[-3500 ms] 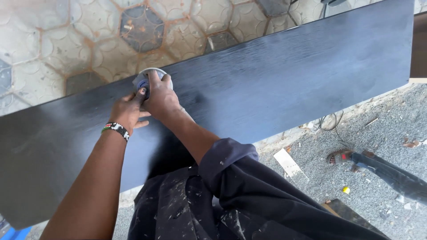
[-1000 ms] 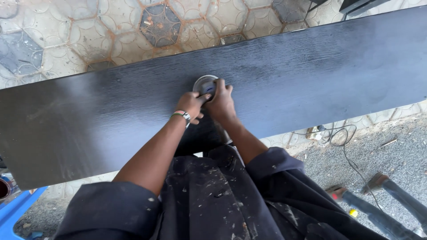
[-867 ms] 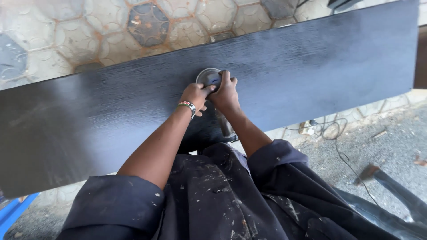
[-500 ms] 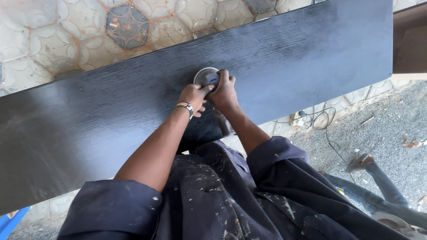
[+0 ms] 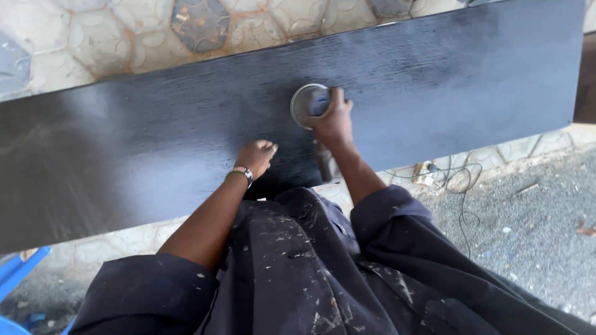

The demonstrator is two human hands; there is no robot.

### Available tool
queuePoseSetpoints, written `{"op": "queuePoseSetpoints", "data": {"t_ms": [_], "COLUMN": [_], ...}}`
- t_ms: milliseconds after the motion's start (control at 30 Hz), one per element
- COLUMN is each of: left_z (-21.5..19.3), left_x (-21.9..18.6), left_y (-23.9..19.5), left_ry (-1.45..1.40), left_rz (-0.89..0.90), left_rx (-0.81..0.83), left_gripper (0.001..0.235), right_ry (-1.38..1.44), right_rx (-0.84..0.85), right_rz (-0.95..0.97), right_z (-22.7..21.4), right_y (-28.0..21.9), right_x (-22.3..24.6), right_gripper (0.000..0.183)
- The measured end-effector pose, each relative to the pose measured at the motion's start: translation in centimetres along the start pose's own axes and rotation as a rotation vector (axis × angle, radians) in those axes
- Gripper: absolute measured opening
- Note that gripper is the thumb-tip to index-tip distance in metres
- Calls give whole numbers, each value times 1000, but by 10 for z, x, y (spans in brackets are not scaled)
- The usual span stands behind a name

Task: The person uses an orbital sander on a large, dark wooden board, moving the tool across the surface. They periodically wipe the board with their hand to clear dust and check the surface.

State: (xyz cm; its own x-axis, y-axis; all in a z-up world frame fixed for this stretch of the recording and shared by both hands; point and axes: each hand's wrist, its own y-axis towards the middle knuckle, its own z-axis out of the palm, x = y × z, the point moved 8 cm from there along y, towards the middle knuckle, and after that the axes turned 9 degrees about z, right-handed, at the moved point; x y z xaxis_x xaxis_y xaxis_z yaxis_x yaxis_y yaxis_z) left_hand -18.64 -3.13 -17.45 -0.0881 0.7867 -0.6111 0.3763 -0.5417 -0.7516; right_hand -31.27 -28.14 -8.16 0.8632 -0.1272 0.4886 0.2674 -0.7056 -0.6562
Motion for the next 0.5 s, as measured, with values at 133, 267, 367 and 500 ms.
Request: {"op": "queuePoseSetpoints", "data": {"t_ms": [133, 267, 367, 500], "left_z": [-4, -20, -42, -46], "left_x": [65, 93, 67, 69], "left_y": [-17, -20, -56, -65], "left_ry": [2, -52, -11, -53], "left_rz": [12, 4, 13, -7], "left_rx": [-20, -96, -151, -170], "left_gripper": [53, 42, 36, 35], "right_ry": [40, 80, 58, -8], "right_rx": [-51, -124, -99, -63], "right_rz": [-63, -112, -142, -153], "right_z": [-37, -56, -49, -20], "right_y": [11, 19, 32, 18], "right_x": [-16, -21, -22, 1], "right_gripper": [97, 95, 94, 99]}}
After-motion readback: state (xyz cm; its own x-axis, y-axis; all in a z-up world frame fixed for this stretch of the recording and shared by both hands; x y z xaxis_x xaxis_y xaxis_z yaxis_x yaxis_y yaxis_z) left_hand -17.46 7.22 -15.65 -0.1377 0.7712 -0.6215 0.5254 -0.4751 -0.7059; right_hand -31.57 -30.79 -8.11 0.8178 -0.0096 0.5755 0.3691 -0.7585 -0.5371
